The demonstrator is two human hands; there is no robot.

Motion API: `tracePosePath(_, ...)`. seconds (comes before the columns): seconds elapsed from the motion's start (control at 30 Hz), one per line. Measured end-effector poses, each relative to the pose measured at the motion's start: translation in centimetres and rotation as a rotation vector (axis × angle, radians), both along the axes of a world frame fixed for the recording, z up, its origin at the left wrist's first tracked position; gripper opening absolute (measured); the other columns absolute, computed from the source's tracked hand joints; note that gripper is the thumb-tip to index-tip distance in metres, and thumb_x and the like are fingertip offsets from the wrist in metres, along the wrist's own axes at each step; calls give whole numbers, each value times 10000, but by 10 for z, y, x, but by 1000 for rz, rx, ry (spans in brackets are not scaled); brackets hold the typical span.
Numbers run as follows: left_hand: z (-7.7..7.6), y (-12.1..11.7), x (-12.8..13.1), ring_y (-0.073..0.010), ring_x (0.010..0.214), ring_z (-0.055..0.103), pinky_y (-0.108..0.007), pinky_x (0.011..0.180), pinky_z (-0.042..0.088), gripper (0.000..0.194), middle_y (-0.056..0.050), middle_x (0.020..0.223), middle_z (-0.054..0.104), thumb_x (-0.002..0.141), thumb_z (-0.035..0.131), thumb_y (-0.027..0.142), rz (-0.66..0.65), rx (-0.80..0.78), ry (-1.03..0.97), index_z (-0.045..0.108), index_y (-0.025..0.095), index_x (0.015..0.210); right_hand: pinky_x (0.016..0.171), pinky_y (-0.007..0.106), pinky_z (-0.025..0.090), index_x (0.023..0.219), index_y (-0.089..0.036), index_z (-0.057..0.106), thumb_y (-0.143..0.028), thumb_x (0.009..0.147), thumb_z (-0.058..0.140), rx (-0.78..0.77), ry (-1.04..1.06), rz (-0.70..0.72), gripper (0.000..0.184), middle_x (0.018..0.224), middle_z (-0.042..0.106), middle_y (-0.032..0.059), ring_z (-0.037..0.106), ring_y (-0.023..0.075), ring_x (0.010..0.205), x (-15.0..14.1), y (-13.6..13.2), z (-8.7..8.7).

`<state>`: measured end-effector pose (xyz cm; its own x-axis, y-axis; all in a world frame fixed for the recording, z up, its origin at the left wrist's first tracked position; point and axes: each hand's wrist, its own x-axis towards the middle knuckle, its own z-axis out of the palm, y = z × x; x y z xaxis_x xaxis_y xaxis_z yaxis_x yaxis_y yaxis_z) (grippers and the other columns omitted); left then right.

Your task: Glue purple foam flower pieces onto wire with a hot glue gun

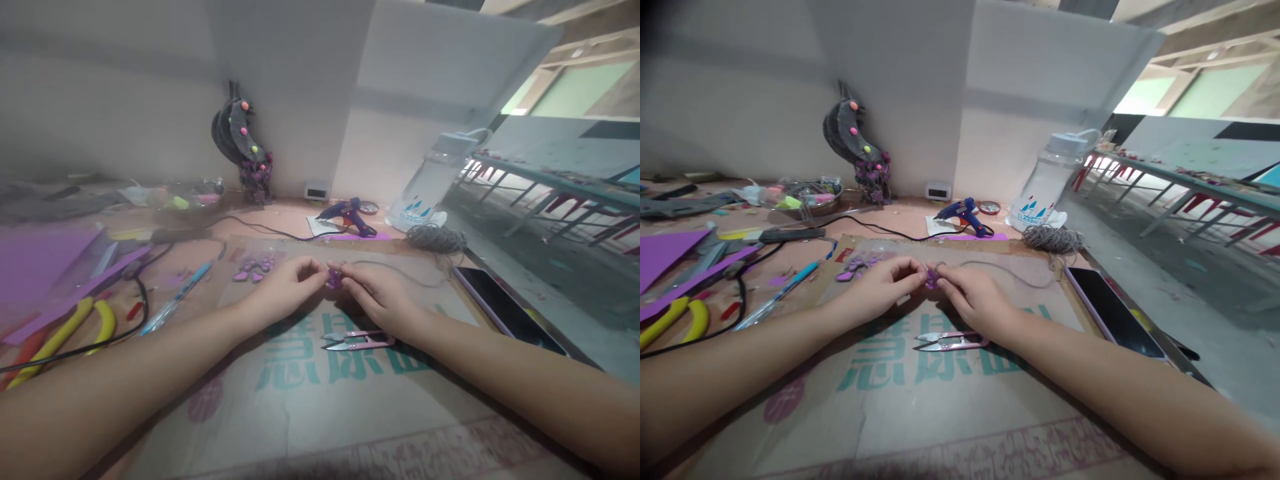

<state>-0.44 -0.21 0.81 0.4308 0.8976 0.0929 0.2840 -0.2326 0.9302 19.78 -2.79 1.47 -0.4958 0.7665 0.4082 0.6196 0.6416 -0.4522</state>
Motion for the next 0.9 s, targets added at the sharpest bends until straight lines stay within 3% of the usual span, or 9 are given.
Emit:
tracePosePath(0.23, 1, -1, 0, -91, 537, 486, -202, 496, 354, 258, 21, 691, 591, 875, 524, 420, -9, 29, 59, 596, 177, 829, 850, 323, 548, 1191, -281, 673, -239, 930, 494, -74, 94, -40, 319, 1146, 718, 14, 687, 202, 1003, 0, 0, -1)
tracePosePath(0.5, -2, 0, 1, -125, 664, 548, -224, 594, 407, 233, 7, 742, 620, 875, 530, 390, -24, 63, 64, 597, 175, 814, 873, 329, 538, 1121, -255, 709, -251, 905, 519, -192, 165, -83, 287, 1129, 723, 28, 683, 206, 1006, -5, 2, 1)
tracePosePath(0.63, -1, 0, 1, -137, 668, 572, -235, 601, 415, 254, -1, 752, 649, 883, 516, 402, -44, 17, 64, 616, 171, 852, 773, 313, 547, 1047, -216, 713, -292, 901, 517, -341, 249, -123, 255, 935, 743, 41, 695, 198, 870, -5, 3, 0)
tracePosePath(0.77, 0, 0, 0, -157, 790, 614, -245, 692, 432, 254, -21, 874, 706, 880, 524, 374, -95, 55, 68, 671, 169, 912, 632, 279, 537, 1066, -184, 622, -361, 879, 552, -476, 479, -127, 267, 803, 698, 27, 669, 162, 695, -4, 5, -5)
tracePosePath(0.9, -1, 0, 0, -170, 768, 611, -252, 666, 429, 270, -19, 850, 704, 846, 562, 404, -72, 45, 140, 683, 173, 916, 585, 235, 504, 944, -178, 588, -367, 842, 594, -520, 558, -130, 215, 732, 637, -6, 609, 119, 619, -5, 6, -3)
